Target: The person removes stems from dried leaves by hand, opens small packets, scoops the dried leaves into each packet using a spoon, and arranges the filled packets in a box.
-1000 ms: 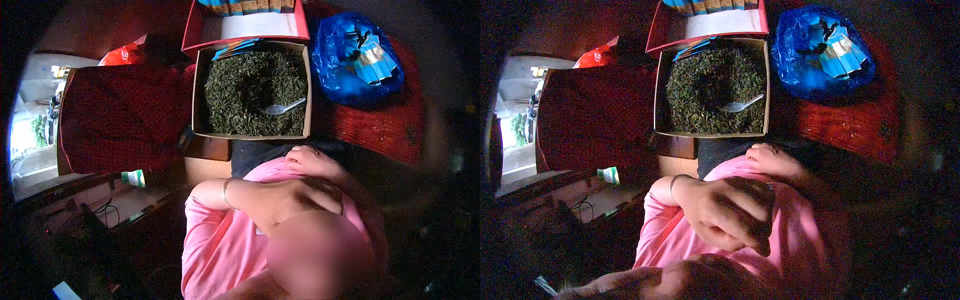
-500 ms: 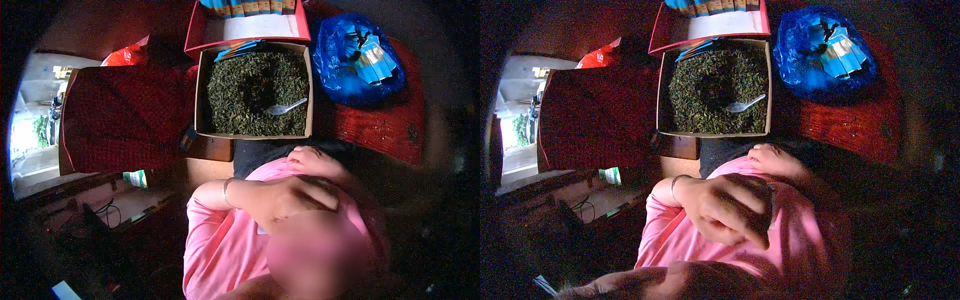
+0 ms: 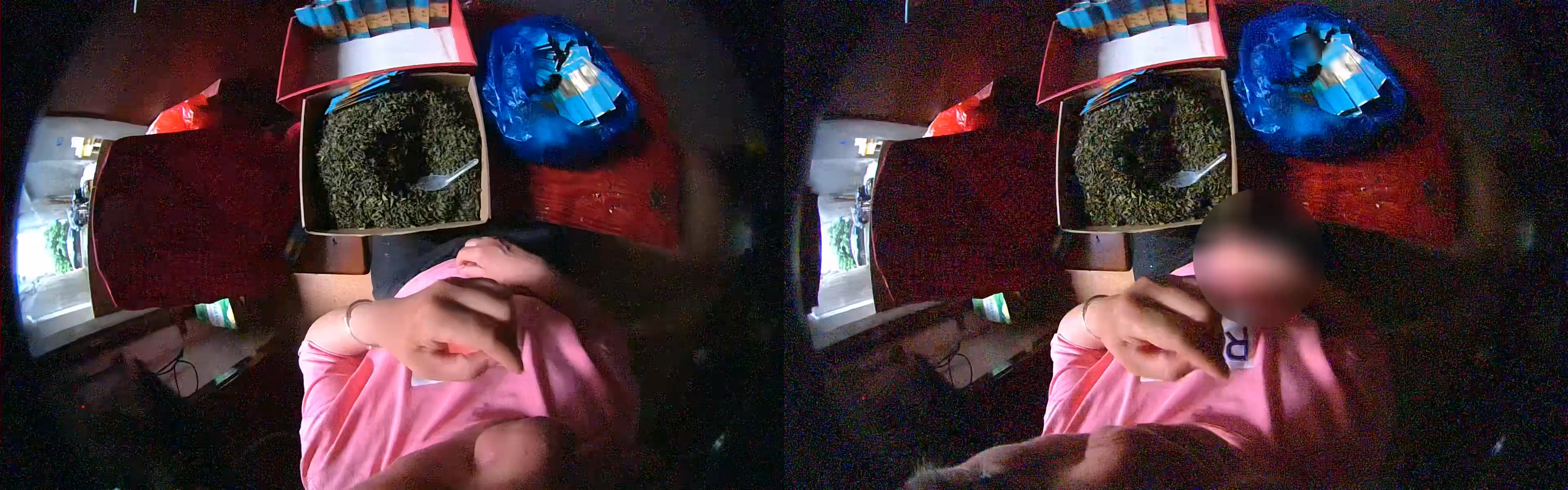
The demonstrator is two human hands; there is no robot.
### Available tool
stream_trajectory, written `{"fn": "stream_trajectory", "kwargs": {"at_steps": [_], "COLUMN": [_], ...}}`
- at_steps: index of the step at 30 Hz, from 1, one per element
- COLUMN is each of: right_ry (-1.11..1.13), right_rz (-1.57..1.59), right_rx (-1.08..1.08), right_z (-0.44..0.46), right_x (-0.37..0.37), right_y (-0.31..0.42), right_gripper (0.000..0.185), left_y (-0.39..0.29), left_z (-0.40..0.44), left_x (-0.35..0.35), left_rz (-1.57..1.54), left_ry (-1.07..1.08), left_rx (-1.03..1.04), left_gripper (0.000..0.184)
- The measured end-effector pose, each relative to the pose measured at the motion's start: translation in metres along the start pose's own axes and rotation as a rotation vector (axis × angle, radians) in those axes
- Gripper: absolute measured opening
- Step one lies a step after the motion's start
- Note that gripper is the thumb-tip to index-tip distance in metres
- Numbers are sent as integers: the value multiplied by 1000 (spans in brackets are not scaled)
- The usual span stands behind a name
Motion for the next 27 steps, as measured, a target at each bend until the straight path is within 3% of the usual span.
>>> {"fn": "stream_trajectory", "kwargs": {"at_steps": [1,3,4,6,8,10,12,13,15,22,27], "right_ry": [-3,-118,-257,-455,-480,-349,-203,-204,-77,163,122], "right_rz": [0,136,157,197,279,383,668,666,855,1047,1016], "right_rx": [6,-182,-201,-254,-431,-686,-880,-889,-1018,-996,-991], "right_z": [0,2,-3,-21,-37,-41,-35,-30,-27,-17,-19], "right_x": [-5,-28,-60,-124,-165,-193,-193,-191,-184,-178,-178], "right_y": [-2,2,22,63,100,137,158,164,174,168,164], "right_gripper": [19,17,13,11,10,17,24,24,27,28,30], "left_y": [-3,-7,-6,3,11,33,55,62,74,87,91], "left_z": [-2,-14,-21,-48,-67,-87,-112,-118,-134,-155,-154], "left_x": [-3,-15,-22,-41,-62,-85,-103,-106,-114,-120,-121], "left_rz": [25,70,121,257,610,878,911,919,759,591,583], "left_ry": [-12,-75,-145,-369,-610,-815,-982,-981,-1138,-1250,-1234], "left_rx": [-55,-95,-137,-134,-198,-151,-223,-221,-207,-275,-205], "left_gripper": [21,21,21,17,15,23,22,22,19,16,16]}}
Point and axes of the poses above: each hand's wrist, its own z-axis towards the middle knuckle, its own x-axis out of the palm, y = z × x, the point moved 5 cm from there along z, towards the middle knuckle, and after that the axes turned 12 degrees about -z, right-handed, at the moved point
